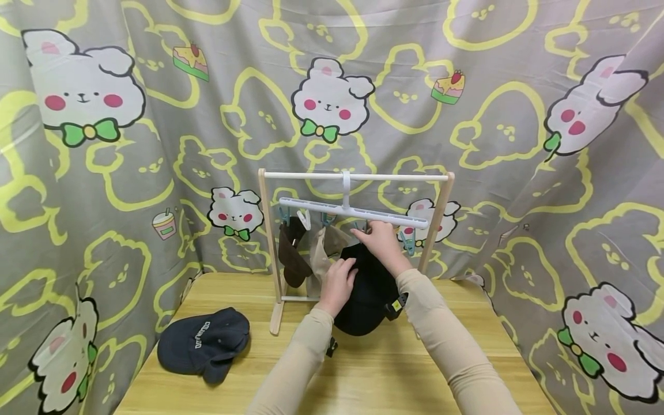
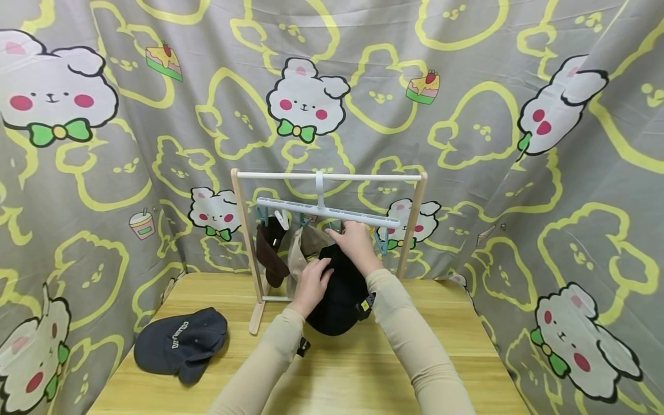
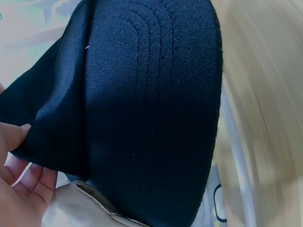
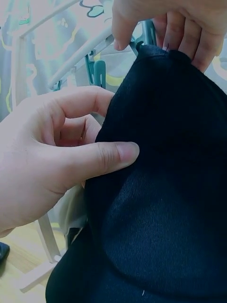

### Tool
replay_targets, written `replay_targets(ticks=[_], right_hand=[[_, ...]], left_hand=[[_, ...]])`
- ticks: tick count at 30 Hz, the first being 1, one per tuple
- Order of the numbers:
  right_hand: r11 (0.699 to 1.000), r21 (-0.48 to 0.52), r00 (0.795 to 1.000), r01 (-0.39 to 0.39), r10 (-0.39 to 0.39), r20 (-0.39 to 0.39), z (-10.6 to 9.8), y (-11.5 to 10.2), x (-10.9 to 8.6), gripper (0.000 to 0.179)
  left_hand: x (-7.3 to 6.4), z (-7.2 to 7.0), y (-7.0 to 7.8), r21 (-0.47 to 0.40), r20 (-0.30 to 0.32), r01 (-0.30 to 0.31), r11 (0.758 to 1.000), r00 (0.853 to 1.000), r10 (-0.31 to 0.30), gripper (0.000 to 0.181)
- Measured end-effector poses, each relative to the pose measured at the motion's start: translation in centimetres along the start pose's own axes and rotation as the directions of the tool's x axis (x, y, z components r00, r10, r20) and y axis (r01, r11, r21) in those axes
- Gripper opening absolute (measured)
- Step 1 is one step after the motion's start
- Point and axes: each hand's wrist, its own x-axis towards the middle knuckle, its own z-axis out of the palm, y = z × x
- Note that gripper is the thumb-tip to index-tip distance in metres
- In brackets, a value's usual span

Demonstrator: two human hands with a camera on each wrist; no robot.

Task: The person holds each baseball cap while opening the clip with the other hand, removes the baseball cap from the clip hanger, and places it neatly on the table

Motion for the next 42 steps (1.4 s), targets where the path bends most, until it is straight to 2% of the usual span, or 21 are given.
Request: replay_targets(ticks=[5, 13, 18, 22, 28, 42], right_hand=[[1.0, 0.006, 1.0, -0.011, 0.011, -0.003, -0.1, 0.0, 0.0, 0.053], [1.0, 0.013, 1.0, -0.013, 0.013, 0.002, -0.2, 0.0, 0.1, 0.05], [0.998, 0.018, 0.998, -0.055, 0.055, -0.007, -0.8, 0.2, 0.1, 0.041], [0.997, 0.018, 0.997, -0.071, 0.07, 0.01, -1.4, 0.2, 0.2, 0.039], [0.997, -0.021, 0.995, -0.069, 0.07, 0.065, -1.5, -0.1, 0.4, 0.038], [0.998, -0.025, 0.995, -0.065, 0.067, 0.076, -1.1, 0.3, 0.2, 0.04]], left_hand=[[0.0, 0.1, 0.1, 0.005, -0.019, -0.013, 1.0, 1.0, 0.013, 0.019], [-0.2, 0.1, -0.1, -0.003, -0.011, -0.007, 1.0, 1.0, 0.007, 0.018], [-1.6, 0.6, -1.0, 0.019, -0.045, -0.044, 0.999, 0.998, 0.045, 0.015], [-2.4, 0.7, -1.5, -0.001, -0.072, -0.034, 0.999, 0.997, 0.034, 0.016], [-1.7, 0.5, -1.4, -0.022, -0.048, -0.012, 1.0, 0.999, 0.011, 0.017], [-1.8, 0.3, -1.6, -0.023, -0.055, 0.015, 1.0, 0.998, -0.017, 0.016]])
